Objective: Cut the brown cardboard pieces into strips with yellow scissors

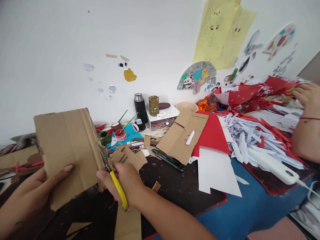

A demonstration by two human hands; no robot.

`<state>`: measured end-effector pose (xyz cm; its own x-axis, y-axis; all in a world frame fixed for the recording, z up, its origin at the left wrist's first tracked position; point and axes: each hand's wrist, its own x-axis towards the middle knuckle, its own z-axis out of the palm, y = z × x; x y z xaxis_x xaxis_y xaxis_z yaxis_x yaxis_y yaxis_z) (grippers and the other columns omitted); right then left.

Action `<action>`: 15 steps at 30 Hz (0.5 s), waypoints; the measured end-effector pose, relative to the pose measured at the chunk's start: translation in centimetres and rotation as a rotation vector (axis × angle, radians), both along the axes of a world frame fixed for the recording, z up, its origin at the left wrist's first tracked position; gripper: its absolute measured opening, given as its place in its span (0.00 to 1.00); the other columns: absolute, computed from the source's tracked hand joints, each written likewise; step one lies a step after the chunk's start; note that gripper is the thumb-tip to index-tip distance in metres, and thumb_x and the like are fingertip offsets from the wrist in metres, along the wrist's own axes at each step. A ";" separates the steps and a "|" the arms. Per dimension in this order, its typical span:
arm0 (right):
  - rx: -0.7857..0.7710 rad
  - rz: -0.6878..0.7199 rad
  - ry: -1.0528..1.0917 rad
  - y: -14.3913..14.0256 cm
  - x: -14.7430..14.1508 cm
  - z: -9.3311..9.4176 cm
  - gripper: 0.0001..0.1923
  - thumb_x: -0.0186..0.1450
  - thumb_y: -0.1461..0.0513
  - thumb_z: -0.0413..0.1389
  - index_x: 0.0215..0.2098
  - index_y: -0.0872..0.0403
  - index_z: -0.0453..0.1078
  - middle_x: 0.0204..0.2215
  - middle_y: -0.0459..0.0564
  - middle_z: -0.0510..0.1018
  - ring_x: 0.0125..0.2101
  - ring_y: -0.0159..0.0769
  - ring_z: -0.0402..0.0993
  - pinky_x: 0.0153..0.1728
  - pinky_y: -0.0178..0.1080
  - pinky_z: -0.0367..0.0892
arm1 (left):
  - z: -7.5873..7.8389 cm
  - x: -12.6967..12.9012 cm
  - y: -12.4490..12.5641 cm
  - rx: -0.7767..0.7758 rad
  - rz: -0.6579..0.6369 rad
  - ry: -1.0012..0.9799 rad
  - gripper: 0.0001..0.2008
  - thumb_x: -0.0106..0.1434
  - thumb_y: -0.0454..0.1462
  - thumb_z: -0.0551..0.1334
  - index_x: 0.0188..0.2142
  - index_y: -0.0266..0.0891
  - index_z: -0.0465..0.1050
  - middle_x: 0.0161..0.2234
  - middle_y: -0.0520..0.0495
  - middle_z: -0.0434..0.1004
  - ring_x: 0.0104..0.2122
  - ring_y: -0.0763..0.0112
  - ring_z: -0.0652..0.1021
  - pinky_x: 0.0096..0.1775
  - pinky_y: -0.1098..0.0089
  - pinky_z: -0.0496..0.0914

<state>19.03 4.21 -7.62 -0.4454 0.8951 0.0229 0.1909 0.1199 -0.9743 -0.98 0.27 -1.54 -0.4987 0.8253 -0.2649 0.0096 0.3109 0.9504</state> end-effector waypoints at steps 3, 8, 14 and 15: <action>0.026 0.022 0.013 0.0 0.0 0.0 0.22 0.69 0.46 0.63 0.29 0.52 0.69 0.23 0.42 0.71 0.25 0.31 0.68 0.25 0.33 0.57 | 0.1 -0.4 0.0 0.065 0.091 -0.131 0.44 0.26 0.57 0.84 0.43 0.44 0.81 0.43 0.42 0.92 0.41 0.42 0.89 0.35 0.60 0.85; -0.162 0.150 0.082 -0.3 -0.3 -0.9 0.23 0.67 0.40 0.64 0.39 0.51 0.73 0.23 0.41 0.74 0.20 0.32 0.72 0.21 0.31 0.62 | -0.2 -1.1 -0.2 0.091 0.135 -0.075 0.38 0.34 0.58 0.84 0.42 0.44 0.82 0.39 0.45 0.92 0.39 0.45 0.89 0.34 0.61 0.85; -0.120 0.180 0.078 -0.1 0.0 -0.6 0.28 0.65 0.37 0.66 0.37 0.53 0.74 0.28 0.46 0.80 0.28 0.36 0.78 0.27 0.32 0.67 | -0.1 -1.1 -0.4 0.027 0.069 -0.083 0.39 0.33 0.58 0.83 0.42 0.43 0.82 0.36 0.41 0.92 0.34 0.42 0.89 0.28 0.60 0.84; -0.066 0.166 0.057 0.0 0.1 -0.4 0.28 0.65 0.37 0.66 0.38 0.53 0.75 0.30 0.46 0.81 0.30 0.36 0.79 0.29 0.32 0.67 | 0.0 -1.0 -0.6 0.009 0.021 -0.086 0.37 0.35 0.58 0.83 0.42 0.44 0.82 0.38 0.40 0.92 0.37 0.41 0.89 0.32 0.58 0.85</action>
